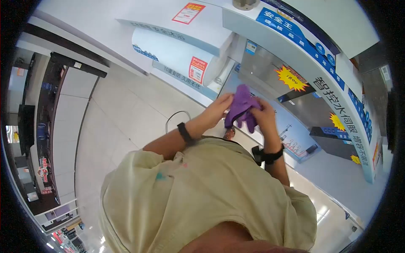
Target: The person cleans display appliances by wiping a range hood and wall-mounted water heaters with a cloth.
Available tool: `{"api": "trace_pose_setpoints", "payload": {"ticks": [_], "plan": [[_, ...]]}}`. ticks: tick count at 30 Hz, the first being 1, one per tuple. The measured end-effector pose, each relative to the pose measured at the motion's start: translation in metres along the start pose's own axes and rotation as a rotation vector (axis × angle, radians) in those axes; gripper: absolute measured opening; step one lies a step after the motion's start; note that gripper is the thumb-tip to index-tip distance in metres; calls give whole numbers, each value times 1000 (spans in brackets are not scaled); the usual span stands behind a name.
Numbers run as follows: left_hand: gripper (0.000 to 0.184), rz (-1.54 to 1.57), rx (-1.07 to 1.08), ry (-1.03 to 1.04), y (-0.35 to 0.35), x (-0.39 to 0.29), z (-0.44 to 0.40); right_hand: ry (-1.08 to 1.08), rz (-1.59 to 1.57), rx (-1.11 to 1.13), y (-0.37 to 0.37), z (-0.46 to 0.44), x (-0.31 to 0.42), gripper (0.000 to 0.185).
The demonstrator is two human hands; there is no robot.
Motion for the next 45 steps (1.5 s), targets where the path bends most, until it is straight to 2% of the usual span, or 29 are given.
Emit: {"api": "trace_pose_setpoints", "payload": {"ticks": [2,3,6,7,10,11,13,15,16,18,19,20,22,23,26,30,34,35,38,39,40,42,44,45], "plan": [[45,-4,-21,-47,-45,26,13,139,-344,174,52,10,-19,31],[44,-4,-28,-75,-66,36,18,151,-382,199,68,12,-24,31],[54,-68,-104,-26,-122,56,19,176,-232,331,90,0,-28,32],[56,-52,-140,-68,-134,55,22,147,-267,298,97,8,-1,34],[56,67,-89,-40,-171,45,40,139,-157,359,138,15,25,34],[54,209,5,-191,-187,46,48,124,-170,403,158,19,29,34],[49,500,206,-288,-218,44,83,95,-155,437,205,21,25,34],[45,-67,415,127,-233,25,107,73,-41,465,243,31,36,36],[44,-311,433,358,-239,14,123,92,53,484,263,34,43,36],[42,168,296,-8,-313,62,151,134,227,518,295,41,48,36],[42,380,204,-153,-346,85,164,97,332,551,315,31,21,37],[41,520,133,-247,-377,106,172,91,406,578,326,33,25,37],[43,662,50,-321,-397,109,189,73,557,630,343,33,40,37],[46,666,39,-302,-406,108,194,1,664,658,350,29,45,39],[51,610,4,-287,-419,88,206,-29,801,688,371,15,36,39],[59,581,-38,-235,-419,36,200,-100,816,688,391,-27,7,37],[55,409,-100,-239,-463,17,156,-66,663,542,405,-78,-23,36],[52,345,-126,-262,-477,14,140,-3,661,576,409,-95,-29,34],[44,76,-195,-319,-521,-26,72,-112,643,475,413,-156,-29,37],[39,-17,-194,-269,-540,-42,38,-56,596,460,408,-180,-20,37],[41,-75,-319,-163,-521,-84,16,9,545,447,403,-200,-11,36],[38,-334,-269,-34,-519,-143,-46,-214,607,56,386,-243,4,35],[41,-377,-251,114,-506,-199,-101,-314,685,-269,379,-286,-6,45],[40,-303,-275,185,-512,-218,-131,-271,718,-347,375,-304,0,49]]}}
Point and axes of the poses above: each hand's wrist, its own z-axis away from the middle knuckle, its own y-axis out of the palm, x = y × z, the point moved 5 cm from there along -z, towards the middle knuckle, and after that the axes turned 14 degrees about z, right-handed, at the moved point
